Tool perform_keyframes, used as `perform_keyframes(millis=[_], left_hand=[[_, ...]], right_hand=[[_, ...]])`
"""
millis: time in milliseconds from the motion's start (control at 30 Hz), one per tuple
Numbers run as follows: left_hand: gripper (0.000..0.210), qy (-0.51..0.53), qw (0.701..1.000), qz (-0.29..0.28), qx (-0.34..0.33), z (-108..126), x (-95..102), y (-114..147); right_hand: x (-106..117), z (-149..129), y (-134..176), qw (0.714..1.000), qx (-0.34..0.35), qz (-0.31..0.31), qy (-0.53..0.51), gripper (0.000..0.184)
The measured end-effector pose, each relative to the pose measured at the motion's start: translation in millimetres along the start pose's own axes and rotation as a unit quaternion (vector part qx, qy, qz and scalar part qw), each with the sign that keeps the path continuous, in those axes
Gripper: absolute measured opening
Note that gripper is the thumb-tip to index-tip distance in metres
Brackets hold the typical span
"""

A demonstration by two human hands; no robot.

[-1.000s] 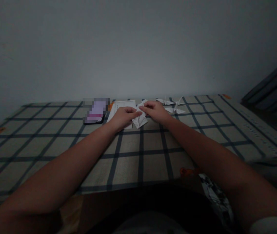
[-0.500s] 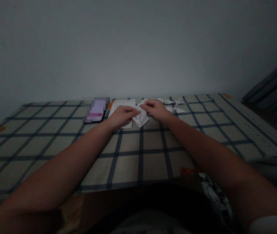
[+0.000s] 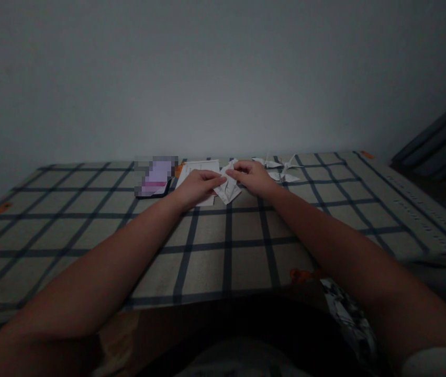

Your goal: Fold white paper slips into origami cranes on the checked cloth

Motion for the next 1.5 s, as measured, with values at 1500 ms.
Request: perform_keyframes(millis=[1500], left_hand=[[0.045,-0.048,0.994,0.068,-0.072,14.1,8.1,1.2]], right_hand=[[-7.4,13.8,-3.0,0.991,-0.075,-0.016,-0.113,0.016]])
Point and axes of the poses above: each hand's wrist, its own y-axis away from the middle knuckle, its own x-axis out of the back of the hand, z = x × y, the point moved 8 cm from there along -y, towards the middle knuckle, and after that the axes turned 7 degrees about -x, right-handed, at the moved point
